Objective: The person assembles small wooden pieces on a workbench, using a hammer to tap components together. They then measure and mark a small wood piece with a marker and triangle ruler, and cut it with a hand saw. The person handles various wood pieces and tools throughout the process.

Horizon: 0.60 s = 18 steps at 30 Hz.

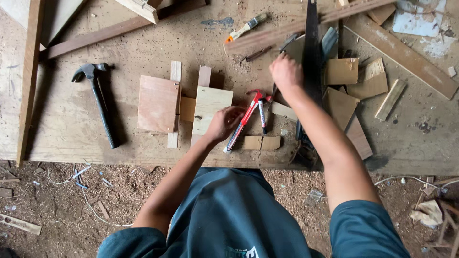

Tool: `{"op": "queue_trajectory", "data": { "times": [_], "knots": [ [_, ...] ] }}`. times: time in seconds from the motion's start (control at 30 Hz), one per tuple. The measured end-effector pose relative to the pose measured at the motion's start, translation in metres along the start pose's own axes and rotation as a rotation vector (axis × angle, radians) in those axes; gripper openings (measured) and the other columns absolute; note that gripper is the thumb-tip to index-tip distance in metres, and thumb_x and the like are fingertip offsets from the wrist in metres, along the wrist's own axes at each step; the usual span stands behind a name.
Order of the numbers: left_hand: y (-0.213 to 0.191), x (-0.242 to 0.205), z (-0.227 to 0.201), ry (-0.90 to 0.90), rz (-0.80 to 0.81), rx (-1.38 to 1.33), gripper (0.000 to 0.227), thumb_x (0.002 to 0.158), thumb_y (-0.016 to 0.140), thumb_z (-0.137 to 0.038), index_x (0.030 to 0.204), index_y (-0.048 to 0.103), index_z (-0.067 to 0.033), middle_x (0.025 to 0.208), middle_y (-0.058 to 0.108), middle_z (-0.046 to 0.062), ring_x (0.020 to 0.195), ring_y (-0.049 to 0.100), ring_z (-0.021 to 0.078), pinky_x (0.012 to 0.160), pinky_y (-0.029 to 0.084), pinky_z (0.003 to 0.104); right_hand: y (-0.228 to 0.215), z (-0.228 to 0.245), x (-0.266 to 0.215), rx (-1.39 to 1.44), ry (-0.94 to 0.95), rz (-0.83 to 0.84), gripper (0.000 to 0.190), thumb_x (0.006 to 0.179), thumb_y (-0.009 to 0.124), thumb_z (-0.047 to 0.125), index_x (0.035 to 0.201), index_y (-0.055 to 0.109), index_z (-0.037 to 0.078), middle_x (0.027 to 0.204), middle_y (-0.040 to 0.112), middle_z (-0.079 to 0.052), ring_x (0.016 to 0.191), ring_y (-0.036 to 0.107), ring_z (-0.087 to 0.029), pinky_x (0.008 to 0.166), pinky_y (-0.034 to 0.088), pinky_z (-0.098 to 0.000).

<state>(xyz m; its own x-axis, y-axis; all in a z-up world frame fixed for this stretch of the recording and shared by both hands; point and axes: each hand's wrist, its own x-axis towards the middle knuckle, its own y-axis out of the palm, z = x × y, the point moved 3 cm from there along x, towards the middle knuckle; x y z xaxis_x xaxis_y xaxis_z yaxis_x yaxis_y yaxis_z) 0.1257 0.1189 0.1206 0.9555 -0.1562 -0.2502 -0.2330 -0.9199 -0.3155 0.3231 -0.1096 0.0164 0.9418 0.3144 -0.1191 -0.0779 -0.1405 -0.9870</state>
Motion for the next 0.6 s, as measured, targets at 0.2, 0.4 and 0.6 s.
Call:
{"op": "queue_trajectory", "data": {
  "times": [0.2,0.4,0.6],
  "knots": [
    [0.019,-0.003,0.011,0.060,0.066,-0.027,0.024,0.098,0.067,-0.018,0.117,0.071,-0.0041,0.100,0.075,0.013,0.080,0.072,0.0191,0.073,0.059,0.033,-0.114,-0.045,-0.075,0.706,0.141,-0.654,0.015,0.102,0.062,0.002,0.089,0.054,0.000,0.076,0.062,-0.019,0.068,0.064,-0.035,0.060,0.048,-0.0472],
    [0.058,0.004,0.015,-0.064,0.139,-0.388,0.042,0.105,0.064,-0.028,0.136,0.060,0.0000,0.110,0.071,0.010,0.091,0.064,0.0130,0.079,0.054,0.030,-0.136,0.026,-0.189,0.741,0.271,-0.730,0.024,0.099,0.063,0.002,0.082,0.047,0.002,0.068,0.055,-0.015,0.061,0.058,-0.034,0.058,0.041,-0.0458],
    [0.089,-0.015,0.018,-0.166,0.073,-0.603,0.063,0.106,0.053,-0.037,0.156,0.039,0.0001,0.127,0.065,0.008,0.106,0.062,0.0122,0.090,0.052,0.030,-0.120,0.083,-0.259,0.677,0.199,-0.760,0.017,0.095,0.066,0.004,0.081,0.057,0.004,0.067,0.060,-0.011,0.056,0.062,-0.028,0.052,0.049,-0.0410]
  ]
}}
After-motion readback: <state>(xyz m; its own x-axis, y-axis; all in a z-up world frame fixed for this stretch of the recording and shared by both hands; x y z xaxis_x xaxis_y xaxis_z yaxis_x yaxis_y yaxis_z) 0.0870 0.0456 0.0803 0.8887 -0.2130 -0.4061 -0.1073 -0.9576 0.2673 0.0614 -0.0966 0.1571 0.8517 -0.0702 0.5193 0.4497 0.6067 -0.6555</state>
